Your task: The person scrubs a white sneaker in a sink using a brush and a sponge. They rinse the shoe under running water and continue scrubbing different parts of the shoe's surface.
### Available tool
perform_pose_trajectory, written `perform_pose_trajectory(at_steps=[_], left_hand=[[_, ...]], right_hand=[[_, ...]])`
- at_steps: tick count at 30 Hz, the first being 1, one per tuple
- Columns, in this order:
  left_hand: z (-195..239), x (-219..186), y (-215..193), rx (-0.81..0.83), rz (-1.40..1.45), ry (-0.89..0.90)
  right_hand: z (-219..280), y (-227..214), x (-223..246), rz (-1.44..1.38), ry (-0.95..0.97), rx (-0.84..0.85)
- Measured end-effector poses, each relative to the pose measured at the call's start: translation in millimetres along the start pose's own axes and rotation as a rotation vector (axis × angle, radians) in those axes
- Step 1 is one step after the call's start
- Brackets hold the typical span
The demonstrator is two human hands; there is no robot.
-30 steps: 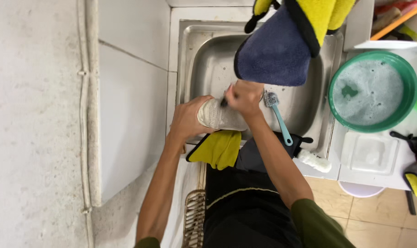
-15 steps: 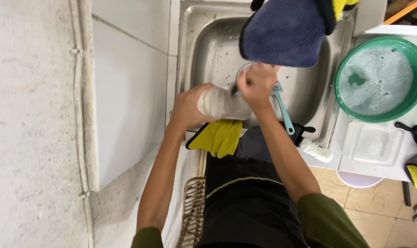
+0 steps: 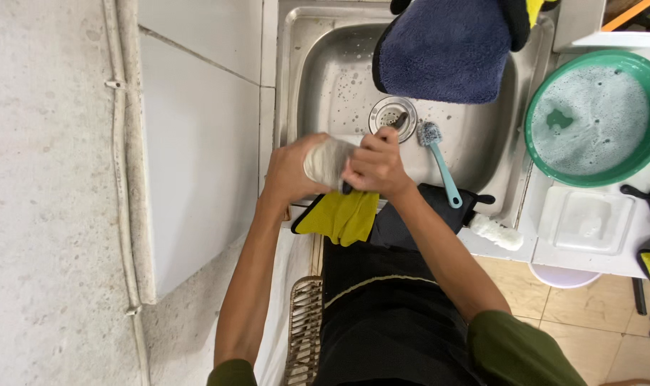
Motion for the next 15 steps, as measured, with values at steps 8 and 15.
perform_pose_trajectory(at_steps=[8, 15], left_hand=[[8.0, -32.6, -11.8, 0.001, 0.066, -0.034], [1.7, -32.9, -4.9, -0.058, 0.033, -0.058]], right_hand=[[-9.9, -6.4, -66.9, 0.465, 0.766, 0.355], [-116.0, -100.7, 57.1, -0.171, 0.927, 0.592]])
Point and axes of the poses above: each hand's wrist, its own z-axis away from the middle knuckle, its own y-axis out of the palm, x = y × z, the point moved 1 cm from there along -z, towards the middle knuckle, and after that the axes turned 5 degrees about -y, right-handed, at the moved point
